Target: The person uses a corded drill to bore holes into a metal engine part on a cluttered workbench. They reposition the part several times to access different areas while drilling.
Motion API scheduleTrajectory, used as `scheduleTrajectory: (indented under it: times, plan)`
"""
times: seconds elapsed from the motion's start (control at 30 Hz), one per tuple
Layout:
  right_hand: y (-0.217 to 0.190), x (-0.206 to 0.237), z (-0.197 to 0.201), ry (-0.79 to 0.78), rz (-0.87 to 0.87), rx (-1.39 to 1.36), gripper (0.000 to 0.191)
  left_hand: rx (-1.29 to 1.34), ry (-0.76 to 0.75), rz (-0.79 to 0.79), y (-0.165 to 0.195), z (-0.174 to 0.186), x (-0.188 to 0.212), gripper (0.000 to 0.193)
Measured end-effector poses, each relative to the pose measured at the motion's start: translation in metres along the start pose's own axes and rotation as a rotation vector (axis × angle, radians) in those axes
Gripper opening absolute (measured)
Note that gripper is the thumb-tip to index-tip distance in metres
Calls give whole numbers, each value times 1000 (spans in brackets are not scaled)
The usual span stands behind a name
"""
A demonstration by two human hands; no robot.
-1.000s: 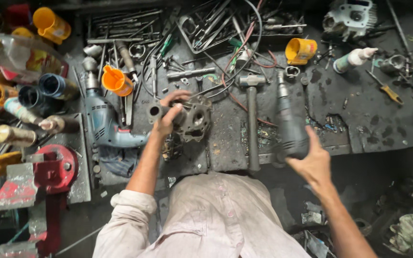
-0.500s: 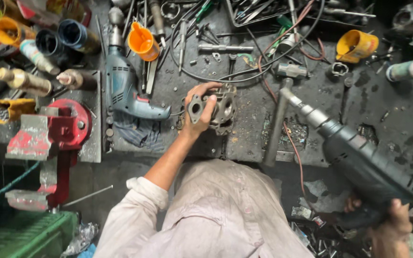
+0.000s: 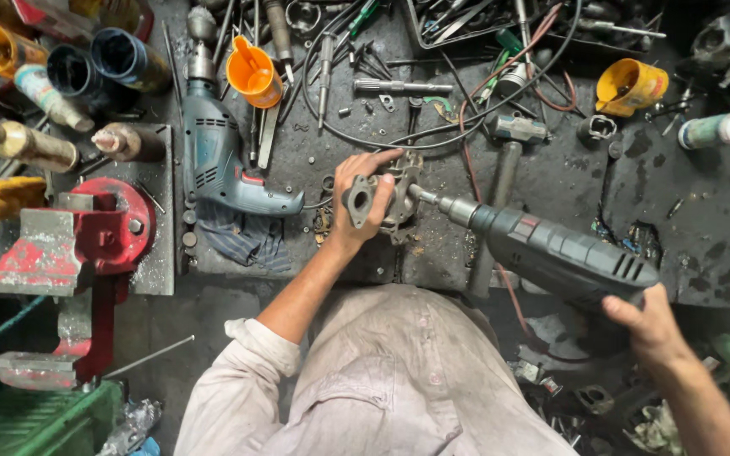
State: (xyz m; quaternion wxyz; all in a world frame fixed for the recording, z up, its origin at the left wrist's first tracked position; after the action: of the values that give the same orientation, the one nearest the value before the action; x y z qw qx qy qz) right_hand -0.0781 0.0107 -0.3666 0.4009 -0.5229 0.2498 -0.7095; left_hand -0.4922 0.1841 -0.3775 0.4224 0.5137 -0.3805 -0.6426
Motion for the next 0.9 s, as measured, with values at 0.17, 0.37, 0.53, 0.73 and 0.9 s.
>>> scheduleTrajectory:
  times: [0.17, 0.37, 0.53, 0.73, 0.9]
  plan:
    - [-21, -56, 44, 10, -141, 285, 57, -22, -12, -40, 0, -3, -2, 35]
    - [-144, -151, 41, -290, 18, 661, 48, -14, -3, -70, 9, -8, -4, 32]
    - [-236, -102, -24, -424, 415, 1107, 79, -38, 50, 33, 11, -11, -6, 36]
    - [-176, -24, -33, -279, 182, 907, 92, -24, 70, 27, 12, -11, -7, 37]
    - [-72, -47, 8, -123, 81, 289, 50, -28, 50, -14, 11, -13, -9, 36]
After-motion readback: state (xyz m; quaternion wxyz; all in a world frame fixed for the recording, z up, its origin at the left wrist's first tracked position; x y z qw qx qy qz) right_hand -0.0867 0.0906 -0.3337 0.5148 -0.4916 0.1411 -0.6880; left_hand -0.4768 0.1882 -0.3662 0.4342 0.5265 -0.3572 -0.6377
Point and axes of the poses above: each hand's wrist, its own x-axis away from the middle knuckle, its own z-axis out of the back of the hand, y = z × x, the point moved 6 cm from there along -x, towards the middle knuckle, and after that the axes turned 10 degrees about x, right-handed, at the moved point
